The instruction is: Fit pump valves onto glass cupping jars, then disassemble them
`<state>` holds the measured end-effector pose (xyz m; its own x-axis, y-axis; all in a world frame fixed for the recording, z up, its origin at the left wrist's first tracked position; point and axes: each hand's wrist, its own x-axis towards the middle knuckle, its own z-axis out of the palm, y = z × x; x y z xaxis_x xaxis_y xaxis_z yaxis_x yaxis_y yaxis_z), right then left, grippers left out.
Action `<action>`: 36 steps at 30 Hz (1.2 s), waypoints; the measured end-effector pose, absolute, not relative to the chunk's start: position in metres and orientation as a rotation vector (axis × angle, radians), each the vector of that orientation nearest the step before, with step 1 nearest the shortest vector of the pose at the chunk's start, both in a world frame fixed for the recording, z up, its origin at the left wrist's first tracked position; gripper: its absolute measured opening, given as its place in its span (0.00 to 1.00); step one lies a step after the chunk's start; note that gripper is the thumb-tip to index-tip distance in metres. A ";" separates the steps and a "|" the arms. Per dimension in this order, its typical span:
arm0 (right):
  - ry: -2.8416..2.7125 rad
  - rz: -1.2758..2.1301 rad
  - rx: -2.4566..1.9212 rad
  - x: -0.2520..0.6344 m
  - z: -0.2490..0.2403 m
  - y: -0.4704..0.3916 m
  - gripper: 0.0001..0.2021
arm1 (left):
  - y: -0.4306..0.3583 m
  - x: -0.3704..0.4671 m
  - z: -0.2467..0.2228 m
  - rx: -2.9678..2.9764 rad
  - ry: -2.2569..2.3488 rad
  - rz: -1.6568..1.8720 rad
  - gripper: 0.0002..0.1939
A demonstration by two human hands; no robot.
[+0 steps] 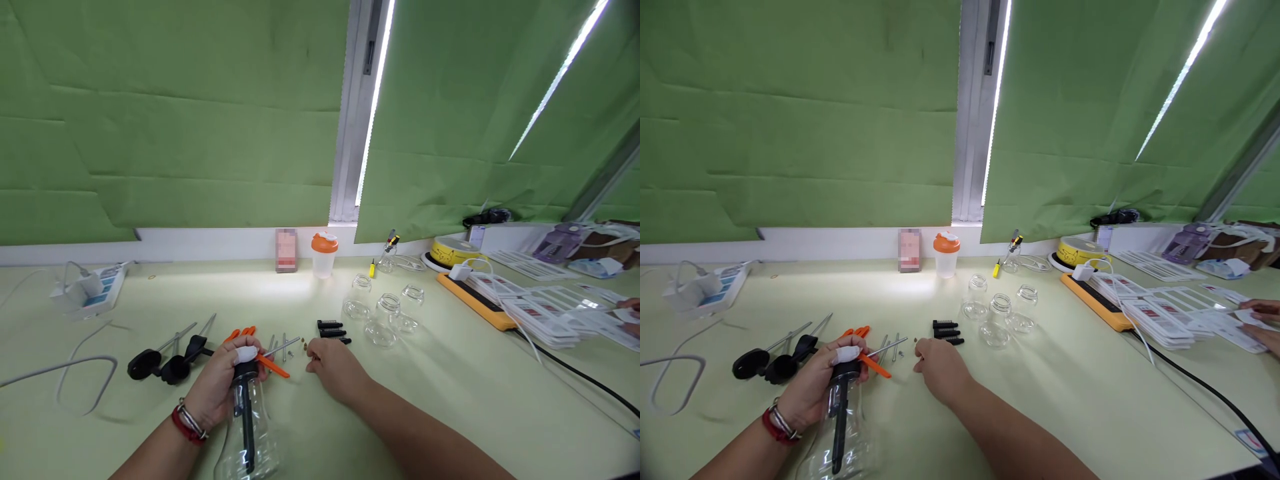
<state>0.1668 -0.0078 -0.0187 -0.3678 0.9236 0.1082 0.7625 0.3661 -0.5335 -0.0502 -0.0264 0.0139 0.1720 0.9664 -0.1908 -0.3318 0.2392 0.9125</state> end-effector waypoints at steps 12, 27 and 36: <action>-2.329 0.483 -1.336 0.162 -0.025 -0.001 0.09 | -0.027 -0.049 0.016 0.859 0.957 1.108 0.06; -2.389 0.334 -1.335 0.159 -0.032 0.000 0.12 | -0.025 -0.050 0.015 0.878 0.939 1.115 0.04; -2.221 0.330 -1.469 0.158 -0.024 0.000 0.04 | -0.025 -0.050 0.015 0.877 0.945 1.125 0.06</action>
<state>0.1577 0.0000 -0.0239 -0.3280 0.9142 0.2382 0.8052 0.4024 -0.4356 -0.0499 -0.0254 0.0146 0.1596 0.9737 -0.1628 -0.3282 0.2079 0.9215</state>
